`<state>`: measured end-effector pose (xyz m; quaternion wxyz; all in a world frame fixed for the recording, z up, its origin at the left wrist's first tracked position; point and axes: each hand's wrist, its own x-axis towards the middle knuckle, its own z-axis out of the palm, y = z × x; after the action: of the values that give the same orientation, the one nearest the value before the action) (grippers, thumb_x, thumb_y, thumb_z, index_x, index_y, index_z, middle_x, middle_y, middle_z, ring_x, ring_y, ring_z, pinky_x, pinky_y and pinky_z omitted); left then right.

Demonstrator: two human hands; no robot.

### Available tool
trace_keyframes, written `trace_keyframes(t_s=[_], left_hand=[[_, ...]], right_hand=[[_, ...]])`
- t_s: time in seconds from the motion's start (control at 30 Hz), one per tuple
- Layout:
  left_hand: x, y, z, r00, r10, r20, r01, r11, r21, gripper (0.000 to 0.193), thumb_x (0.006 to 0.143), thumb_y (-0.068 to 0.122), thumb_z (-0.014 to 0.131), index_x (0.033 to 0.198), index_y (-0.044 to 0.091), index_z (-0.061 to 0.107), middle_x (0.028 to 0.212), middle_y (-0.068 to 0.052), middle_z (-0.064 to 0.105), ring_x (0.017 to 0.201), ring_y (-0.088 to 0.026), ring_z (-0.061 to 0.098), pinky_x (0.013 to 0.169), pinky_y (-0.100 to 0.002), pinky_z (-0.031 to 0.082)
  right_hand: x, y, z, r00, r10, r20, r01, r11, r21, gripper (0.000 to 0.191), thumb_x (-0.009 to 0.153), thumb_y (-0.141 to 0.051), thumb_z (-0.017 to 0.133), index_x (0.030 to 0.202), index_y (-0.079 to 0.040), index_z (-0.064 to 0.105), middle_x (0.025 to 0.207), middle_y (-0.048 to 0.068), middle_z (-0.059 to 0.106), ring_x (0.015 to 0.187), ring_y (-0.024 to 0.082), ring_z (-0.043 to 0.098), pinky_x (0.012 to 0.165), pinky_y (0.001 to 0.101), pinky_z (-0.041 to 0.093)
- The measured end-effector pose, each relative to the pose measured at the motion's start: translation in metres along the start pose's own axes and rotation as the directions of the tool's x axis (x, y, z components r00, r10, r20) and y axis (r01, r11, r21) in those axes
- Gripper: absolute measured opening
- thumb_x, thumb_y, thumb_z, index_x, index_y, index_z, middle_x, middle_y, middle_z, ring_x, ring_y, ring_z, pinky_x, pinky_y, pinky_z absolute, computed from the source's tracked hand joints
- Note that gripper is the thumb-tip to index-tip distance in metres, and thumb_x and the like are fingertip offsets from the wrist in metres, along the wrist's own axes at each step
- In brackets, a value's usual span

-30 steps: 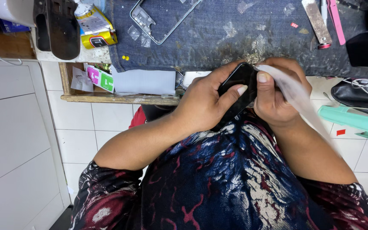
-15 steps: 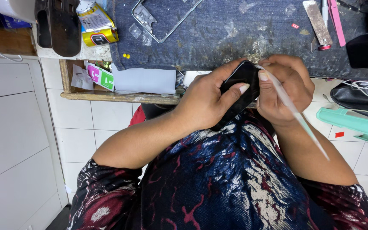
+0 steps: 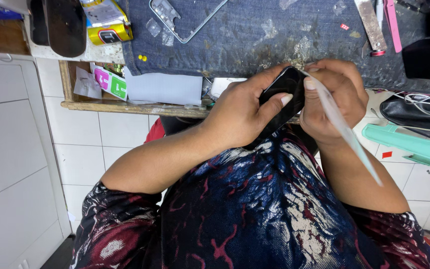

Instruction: The person works on a disassembled smartphone on a cluttered workbench. They use a prying tool to separate the screen from the frame, then apply glue from a bottle to the edges of the device. Finally, they use a card to spread the glue along the seam.

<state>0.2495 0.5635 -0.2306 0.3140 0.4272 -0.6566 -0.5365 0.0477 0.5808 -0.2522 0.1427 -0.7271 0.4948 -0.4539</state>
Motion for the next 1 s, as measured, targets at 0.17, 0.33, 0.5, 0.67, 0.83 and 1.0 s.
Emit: trace_keyframes(t_s=[0.17,0.33,0.5,0.67,0.83,1.0], left_hand=[[-0.002,-0.002,-0.001,1.0,0.012,0.002,-0.012,0.999,-0.043,0.047,0.104,0.026,0.064,0.146,0.007,0.053,0.12,-0.018,0.076,0.113,-0.03,0.077,0.095,-0.036,0.061],[-0.004,-0.004,-0.002,1.0,-0.013,0.008,0.013,1.0,-0.002,0.047,0.103,0.027,0.064,0.145,0.008,0.054,0.118,-0.018,0.076,0.111,-0.032,0.076,0.093,-0.037,0.06],[-0.006,-0.007,-0.002,0.998,0.061,-0.032,-0.06,0.998,0.025,0.047,0.105,0.026,0.065,0.146,0.007,0.054,0.125,-0.02,0.074,0.117,-0.034,0.074,0.097,-0.038,0.06],[-0.007,-0.007,-0.003,1.0,-0.017,-0.021,0.017,1.0,0.003,0.049,0.103,0.026,0.064,0.146,0.007,0.053,0.119,-0.018,0.076,0.112,-0.031,0.077,0.094,-0.036,0.061],[-0.006,-0.007,-0.005,0.999,-0.053,0.012,0.053,0.998,0.015,0.052,0.102,0.026,0.064,0.149,0.007,0.05,0.116,-0.02,0.076,0.108,-0.031,0.077,0.091,-0.036,0.061],[-0.007,-0.011,-0.005,1.0,0.013,0.005,-0.013,0.999,-0.035,0.056,0.103,0.024,0.064,0.152,0.004,0.046,0.122,-0.021,0.074,0.114,-0.032,0.076,0.094,-0.036,0.061]], right_hand=[[0.005,-0.004,0.005,0.998,-0.024,-0.059,0.031,0.992,0.12,0.017,0.114,-0.009,0.066,0.109,0.008,0.062,0.11,0.022,0.068,0.092,0.026,0.071,0.081,0.0321,0.059],[0.002,-0.001,0.006,0.998,-0.045,-0.038,0.048,0.996,0.079,0.017,0.113,-0.009,0.066,0.108,0.008,0.064,0.108,0.023,0.069,0.088,0.027,0.07,0.078,0.0327,0.057],[-0.006,0.003,0.006,0.999,-0.037,-0.03,0.039,0.996,0.075,0.016,0.117,-0.009,0.067,0.114,0.007,0.065,0.111,0.021,0.069,0.092,0.025,0.071,0.081,0.03,0.058],[-0.014,0.007,0.007,1.0,0.017,-0.003,-0.017,0.995,0.1,0.016,0.117,-0.008,0.066,0.118,0.008,0.065,0.112,0.021,0.067,0.093,0.024,0.068,0.083,0.0289,0.055],[-0.019,0.008,0.012,0.996,0.083,-0.027,-0.076,0.975,0.211,0.013,0.117,-0.005,0.066,0.119,0.008,0.064,0.109,0.018,0.067,0.093,0.025,0.065,0.086,0.0284,0.052],[-0.02,0.003,0.013,0.997,0.065,-0.039,-0.06,0.992,0.11,0.01,0.116,-0.003,0.068,0.112,0.007,0.068,0.101,0.015,0.069,0.088,0.023,0.065,0.083,0.0316,0.05]])
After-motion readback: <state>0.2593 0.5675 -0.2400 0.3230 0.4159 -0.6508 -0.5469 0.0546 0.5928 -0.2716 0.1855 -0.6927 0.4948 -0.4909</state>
